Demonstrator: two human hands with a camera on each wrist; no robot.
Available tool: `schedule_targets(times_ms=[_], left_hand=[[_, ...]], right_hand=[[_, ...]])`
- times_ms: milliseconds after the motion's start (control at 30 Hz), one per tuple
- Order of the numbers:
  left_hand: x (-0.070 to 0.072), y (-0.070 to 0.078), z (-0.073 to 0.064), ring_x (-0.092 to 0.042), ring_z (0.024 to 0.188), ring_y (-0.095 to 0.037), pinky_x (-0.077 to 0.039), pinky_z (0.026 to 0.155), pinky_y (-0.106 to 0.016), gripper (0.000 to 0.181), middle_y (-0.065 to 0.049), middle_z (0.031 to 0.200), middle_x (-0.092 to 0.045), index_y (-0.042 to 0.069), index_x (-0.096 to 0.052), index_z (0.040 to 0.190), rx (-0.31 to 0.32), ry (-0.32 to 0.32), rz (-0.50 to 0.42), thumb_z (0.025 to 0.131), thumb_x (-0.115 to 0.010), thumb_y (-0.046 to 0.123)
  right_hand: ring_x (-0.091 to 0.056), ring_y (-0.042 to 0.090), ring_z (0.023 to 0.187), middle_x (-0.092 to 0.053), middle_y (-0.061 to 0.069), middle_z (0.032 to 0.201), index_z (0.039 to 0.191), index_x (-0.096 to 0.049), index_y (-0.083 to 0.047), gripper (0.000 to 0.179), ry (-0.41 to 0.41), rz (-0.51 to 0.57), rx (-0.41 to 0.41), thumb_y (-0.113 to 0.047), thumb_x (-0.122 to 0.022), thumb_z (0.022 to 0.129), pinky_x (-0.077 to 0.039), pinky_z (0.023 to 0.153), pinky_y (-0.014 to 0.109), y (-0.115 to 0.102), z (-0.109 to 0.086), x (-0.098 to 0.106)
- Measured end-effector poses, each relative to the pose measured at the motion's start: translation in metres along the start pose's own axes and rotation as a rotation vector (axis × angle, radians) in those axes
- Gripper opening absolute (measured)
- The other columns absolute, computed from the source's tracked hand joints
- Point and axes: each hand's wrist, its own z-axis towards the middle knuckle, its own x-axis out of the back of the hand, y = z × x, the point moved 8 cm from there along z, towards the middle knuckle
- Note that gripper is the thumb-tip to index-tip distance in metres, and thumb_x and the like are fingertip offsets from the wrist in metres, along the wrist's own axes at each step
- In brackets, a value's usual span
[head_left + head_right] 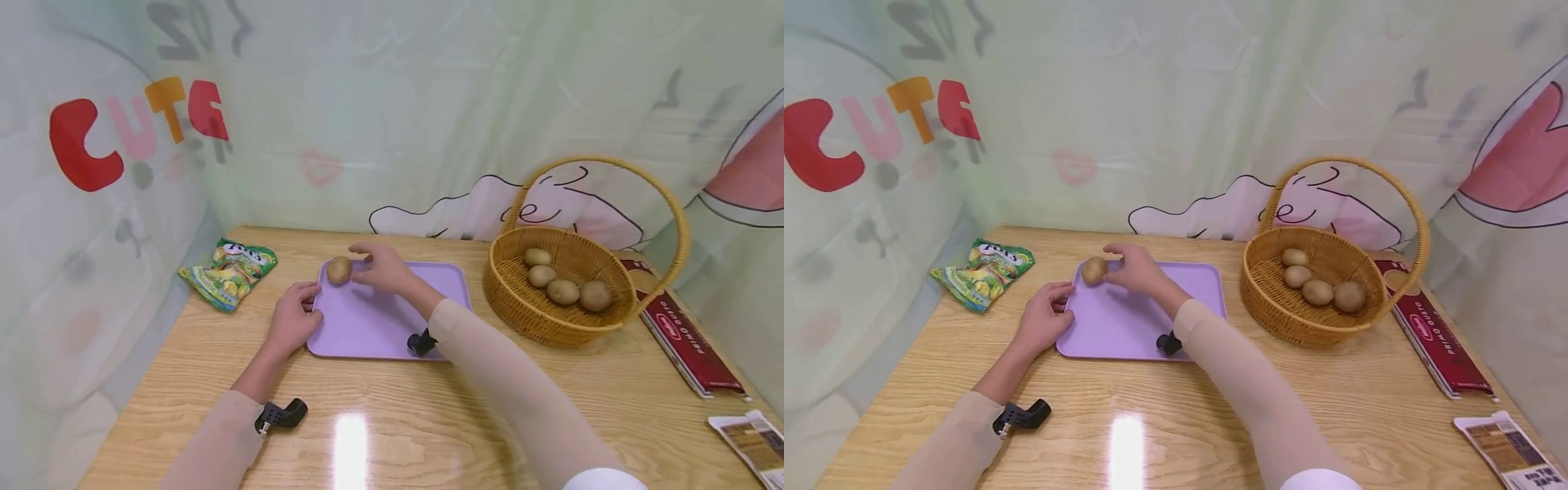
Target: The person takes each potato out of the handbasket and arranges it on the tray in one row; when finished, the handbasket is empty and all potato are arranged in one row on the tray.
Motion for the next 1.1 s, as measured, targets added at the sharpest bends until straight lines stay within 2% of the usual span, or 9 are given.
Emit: schedule_targets(times_ms=[233,467,800,1000,1100], left_hand=[[0.002,-0.001,0.0,-0.06,0.095,-0.025,-0.053,0.081,-0.036,0.048,-0.016,0.123,-0.059,-0.01,-0.063,0.12,0.019,0.002,0.022,0.072,-0.06,-0.007],[0.0,-0.002,-0.002,-0.059,0.097,-0.024,-0.052,0.083,-0.036,0.048,-0.015,0.125,-0.057,-0.009,-0.063,0.121,0.02,-0.013,0.006,0.074,-0.06,-0.006],[0.0,0.0,-0.004,-0.06,0.095,-0.026,-0.054,0.081,-0.037,0.049,-0.016,0.125,-0.058,-0.01,-0.062,0.121,0.007,-0.004,0.019,0.072,-0.059,-0.006],[0.0,0.001,-0.004,-0.06,0.096,-0.026,-0.053,0.082,-0.037,0.049,-0.017,0.126,-0.058,-0.01,-0.062,0.122,0.006,-0.013,0.034,0.073,-0.059,-0.006],[0.0,0.001,-0.003,-0.061,0.096,-0.026,-0.054,0.082,-0.037,0.048,-0.017,0.126,-0.058,-0.01,-0.062,0.121,0.004,-0.016,0.037,0.073,-0.059,-0.006]], right_hand=[[-0.054,0.033,0.119,-0.053,0.013,0.138,0.139,-0.052,-0.007,0.057,-0.001,0.014,0.007,-0.016,-0.071,0.086,-0.049,0.092,0.038,0.006,-0.014,0.031],[-0.055,0.027,0.115,-0.057,0.008,0.132,0.133,-0.056,-0.01,0.051,0.038,0.041,-0.004,-0.016,-0.071,0.085,-0.051,0.089,0.034,0.012,-0.037,0.065],[-0.054,0.026,0.115,-0.057,0.01,0.131,0.131,-0.057,-0.007,0.048,0.085,0.051,0.001,-0.014,-0.071,0.086,-0.048,0.096,0.039,0.019,-0.067,0.107],[-0.051,0.022,0.119,-0.055,0.003,0.133,0.133,-0.056,-0.015,0.049,0.107,0.067,-0.074,-0.021,-0.071,0.087,-0.047,0.096,0.04,0.036,-0.087,0.135],[-0.051,0.024,0.12,-0.055,0.004,0.133,0.132,-0.057,-0.015,0.048,0.131,0.084,-0.106,-0.021,-0.072,0.086,-0.046,0.097,0.042,0.045,-0.098,0.15]])
